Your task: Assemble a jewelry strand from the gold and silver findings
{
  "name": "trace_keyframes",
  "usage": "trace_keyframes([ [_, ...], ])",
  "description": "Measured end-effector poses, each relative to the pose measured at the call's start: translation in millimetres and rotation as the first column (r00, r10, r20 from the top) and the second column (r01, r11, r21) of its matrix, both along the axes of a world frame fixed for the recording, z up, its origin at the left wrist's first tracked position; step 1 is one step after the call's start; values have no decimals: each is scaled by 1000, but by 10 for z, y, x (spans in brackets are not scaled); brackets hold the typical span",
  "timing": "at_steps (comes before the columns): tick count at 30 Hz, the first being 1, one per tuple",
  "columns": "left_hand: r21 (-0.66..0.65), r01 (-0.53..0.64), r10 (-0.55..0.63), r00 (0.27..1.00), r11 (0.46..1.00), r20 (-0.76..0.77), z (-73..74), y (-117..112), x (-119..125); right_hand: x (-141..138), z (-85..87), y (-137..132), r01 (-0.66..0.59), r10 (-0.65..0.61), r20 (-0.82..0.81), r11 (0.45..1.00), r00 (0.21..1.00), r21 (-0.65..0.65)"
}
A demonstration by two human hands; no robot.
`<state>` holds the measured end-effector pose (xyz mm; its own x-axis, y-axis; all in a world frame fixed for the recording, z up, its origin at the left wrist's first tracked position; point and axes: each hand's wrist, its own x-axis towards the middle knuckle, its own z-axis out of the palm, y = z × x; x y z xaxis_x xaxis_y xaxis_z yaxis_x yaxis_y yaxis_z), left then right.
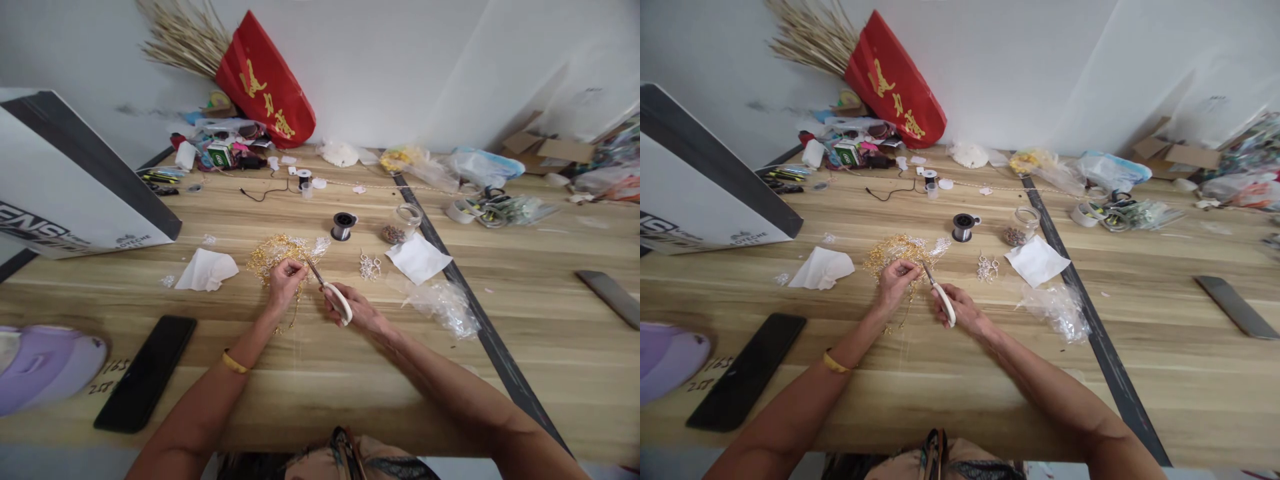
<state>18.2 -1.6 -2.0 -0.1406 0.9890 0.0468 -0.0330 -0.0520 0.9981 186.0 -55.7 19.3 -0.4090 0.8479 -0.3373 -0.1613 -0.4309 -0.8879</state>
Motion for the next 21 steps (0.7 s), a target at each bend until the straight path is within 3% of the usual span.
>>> trace_keyframes([
  [6,-24,22,-21,1000,999,21,7,-5,10,46,-6,24,-12,12,9,1000,1000,-19],
  [13,-83,138,-133,989,987,62,24,-9,14,259,48,108,124,-130,-111,991,985,-58],
  [17,-76,280,-285,957,957,-60,36,-40,33,474,346,216,67,-49,-235,995,971,69],
  [21,-59,441,-436,845,896,-311,26,-71,59,651,924,324,66,19,-287,957,958,282],
])
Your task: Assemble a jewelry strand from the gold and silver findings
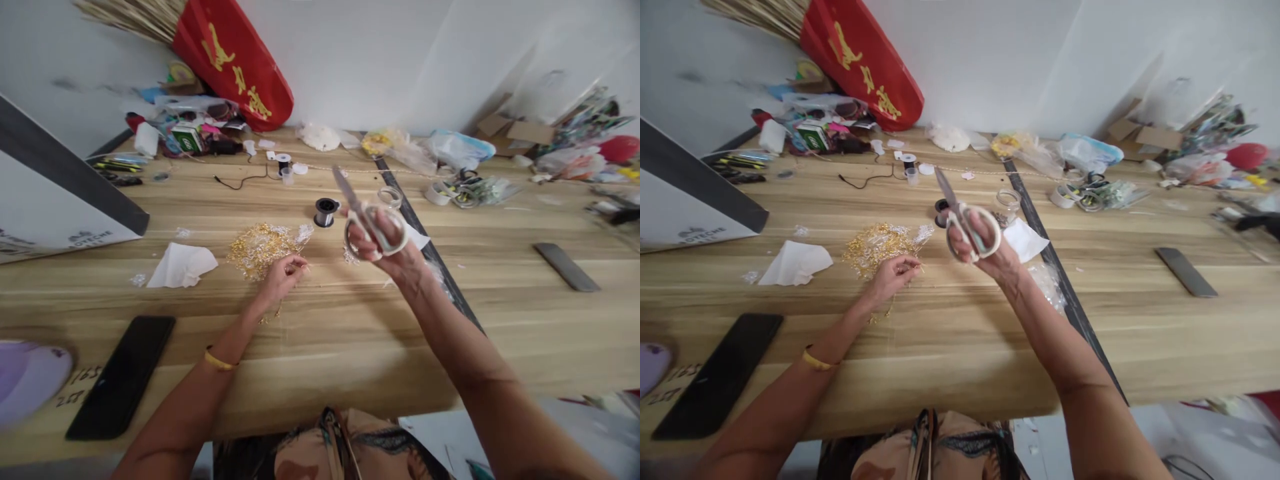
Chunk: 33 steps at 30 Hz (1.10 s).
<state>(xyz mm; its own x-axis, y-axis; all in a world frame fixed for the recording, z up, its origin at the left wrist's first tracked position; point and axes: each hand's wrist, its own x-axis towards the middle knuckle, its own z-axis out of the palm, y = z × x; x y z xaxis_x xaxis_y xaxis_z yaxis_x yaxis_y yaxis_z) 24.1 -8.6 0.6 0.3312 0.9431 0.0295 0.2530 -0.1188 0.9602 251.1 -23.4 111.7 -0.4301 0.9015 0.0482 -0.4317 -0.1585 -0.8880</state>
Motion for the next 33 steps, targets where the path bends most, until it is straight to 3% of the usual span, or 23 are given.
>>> trace_keyframes([
  [3,135,96,-70,981,986,-180,18,-21,18,82,470,16,98,-96,-24,984,995,146],
  [5,188,166,-106,950,968,-294,61,-44,28,122,723,1,159,-140,-114,971,984,178],
  [8,263,287,-128,862,921,-491,161,-109,43,173,973,-11,134,-86,-253,974,964,181],
  [11,353,495,-126,702,794,-701,265,-209,61,218,1104,1,-109,226,-481,960,847,257],
  [14,360,597,-74,579,717,-812,345,-308,89,254,1180,-3,-233,377,-550,920,745,315],
  [16,365,622,-65,558,692,-827,394,-365,133,272,1216,-21,-254,403,-557,910,726,328],
  [18,394,626,-104,607,673,-788,448,-416,224,277,1235,-40,-245,398,-553,911,732,331],
  [19,384,643,-179,633,662,-753,476,-440,295,274,1237,-47,-243,394,-549,912,737,330],
  [21,345,649,-332,690,679,-644,525,-485,492,255,1226,-53,-210,365,-546,922,754,326],
  [24,248,676,-494,697,694,-520,533,-532,874,209,1189,-51,-108,220,-390,952,894,287],
  [27,251,769,-571,615,588,-544,424,-568,1249,194,1175,-55,30,14,-132,945,991,327],
  [29,286,801,-542,575,525,-613,302,-604,1465,221,1191,-66,123,-102,-73,907,992,403],
  [31,305,804,-450,552,511,-702,173,-645,1656,272,1219,-86,194,-195,-46,873,980,447],
  [33,359,819,-366,534,447,-762,60,-674,1814,332,1243,-118,215,-224,-31,870,974,444],
])
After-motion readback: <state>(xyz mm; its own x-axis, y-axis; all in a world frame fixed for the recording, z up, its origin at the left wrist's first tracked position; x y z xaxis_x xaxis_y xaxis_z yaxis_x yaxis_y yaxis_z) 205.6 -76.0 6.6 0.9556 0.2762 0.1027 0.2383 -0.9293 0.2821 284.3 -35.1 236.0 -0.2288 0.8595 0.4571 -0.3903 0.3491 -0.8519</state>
